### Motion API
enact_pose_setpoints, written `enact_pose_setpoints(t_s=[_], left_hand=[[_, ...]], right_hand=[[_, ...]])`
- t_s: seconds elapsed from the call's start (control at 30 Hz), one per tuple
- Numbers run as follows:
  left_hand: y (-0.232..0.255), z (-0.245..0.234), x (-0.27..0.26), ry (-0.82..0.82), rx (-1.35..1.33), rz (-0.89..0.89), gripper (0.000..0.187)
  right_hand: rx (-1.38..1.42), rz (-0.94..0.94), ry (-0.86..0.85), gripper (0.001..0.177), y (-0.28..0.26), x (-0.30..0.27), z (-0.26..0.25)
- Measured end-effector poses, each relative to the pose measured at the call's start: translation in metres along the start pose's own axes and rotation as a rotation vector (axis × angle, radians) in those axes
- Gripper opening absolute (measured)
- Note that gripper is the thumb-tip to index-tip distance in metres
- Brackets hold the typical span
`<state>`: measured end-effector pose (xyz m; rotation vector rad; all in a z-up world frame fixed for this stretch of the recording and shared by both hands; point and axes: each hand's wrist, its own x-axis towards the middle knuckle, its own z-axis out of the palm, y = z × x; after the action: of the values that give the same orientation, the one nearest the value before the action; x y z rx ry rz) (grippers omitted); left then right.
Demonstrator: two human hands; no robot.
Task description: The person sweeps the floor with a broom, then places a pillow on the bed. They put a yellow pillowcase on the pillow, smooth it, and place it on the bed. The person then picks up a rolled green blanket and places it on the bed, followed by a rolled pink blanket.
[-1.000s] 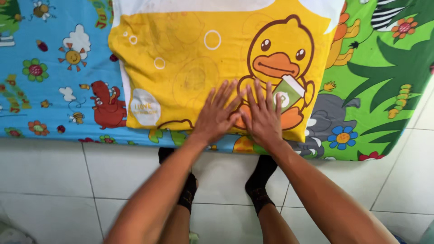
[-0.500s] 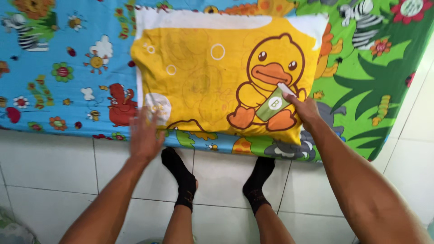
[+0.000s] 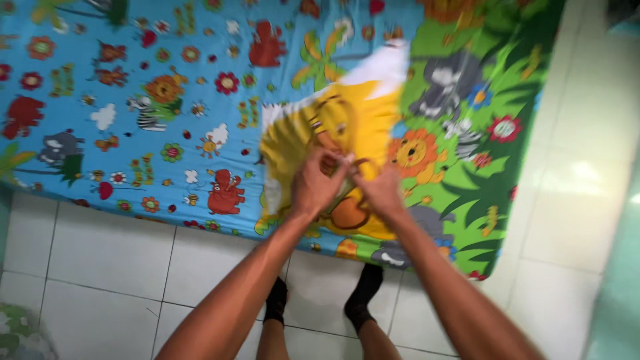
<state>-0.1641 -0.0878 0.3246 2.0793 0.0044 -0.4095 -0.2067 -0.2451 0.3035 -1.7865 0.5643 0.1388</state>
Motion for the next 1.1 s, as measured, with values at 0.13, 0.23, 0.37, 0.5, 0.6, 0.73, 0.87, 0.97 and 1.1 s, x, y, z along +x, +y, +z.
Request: enact_pose_setpoints(t_s=[0.13,0.23,0.37,0.5,0.6,0.73,0.87,0.97,1.1], left_hand=[[0.044,-0.061,0.011,0.195,0.002,-0.285,0.09],[0.069,-0.129,0.004,0.22,-0.256,-0.567,0.103],[0.088,-0.218,-0.024,0.105,-0.605,-0.845,0.1],[0.087,-0.26,-0.073,0.178,-0.652,-0.722,0.079],[0.089,-0.282,-0.112,0.239,-0.64,-0.585,0.059],[0.118,-0.326,-0.156,0.379,-0.732,-0.47,0.045],[0.157,-0.375,-0.198,0.42,-0.74,-0.351,0.042],[0.17,-0.414,-0.225,0.477,-0.759,-0.286,0.038],[0.161,-0.475,-0.252,0.543,-0.76,-0.233,0.034]], right_hand=[[-0.195,-0.517,-0.113,0.057,-0.124,-0.044,0.008],[-0.637,-0.451,-0.276,0.051,-0.21,-0.072,-0.006],[-0.791,-0.774,-0.459,0.059,-0.302,-0.11,-0.036],[-0.878,-1.002,-0.62,0.067,-0.372,-0.14,-0.054],[-1.014,-0.956,-0.692,0.066,-0.4,-0.165,-0.068],[-0.959,-0.973,-0.728,0.071,-0.416,-0.17,-0.068],[-1.109,-0.865,-0.643,0.056,-0.414,-0.151,-0.042],[-0.957,-0.868,-0.655,0.057,-0.405,-0.141,-0.005],[-0.829,-0.877,-0.643,0.067,-0.399,-0.148,0.07]])
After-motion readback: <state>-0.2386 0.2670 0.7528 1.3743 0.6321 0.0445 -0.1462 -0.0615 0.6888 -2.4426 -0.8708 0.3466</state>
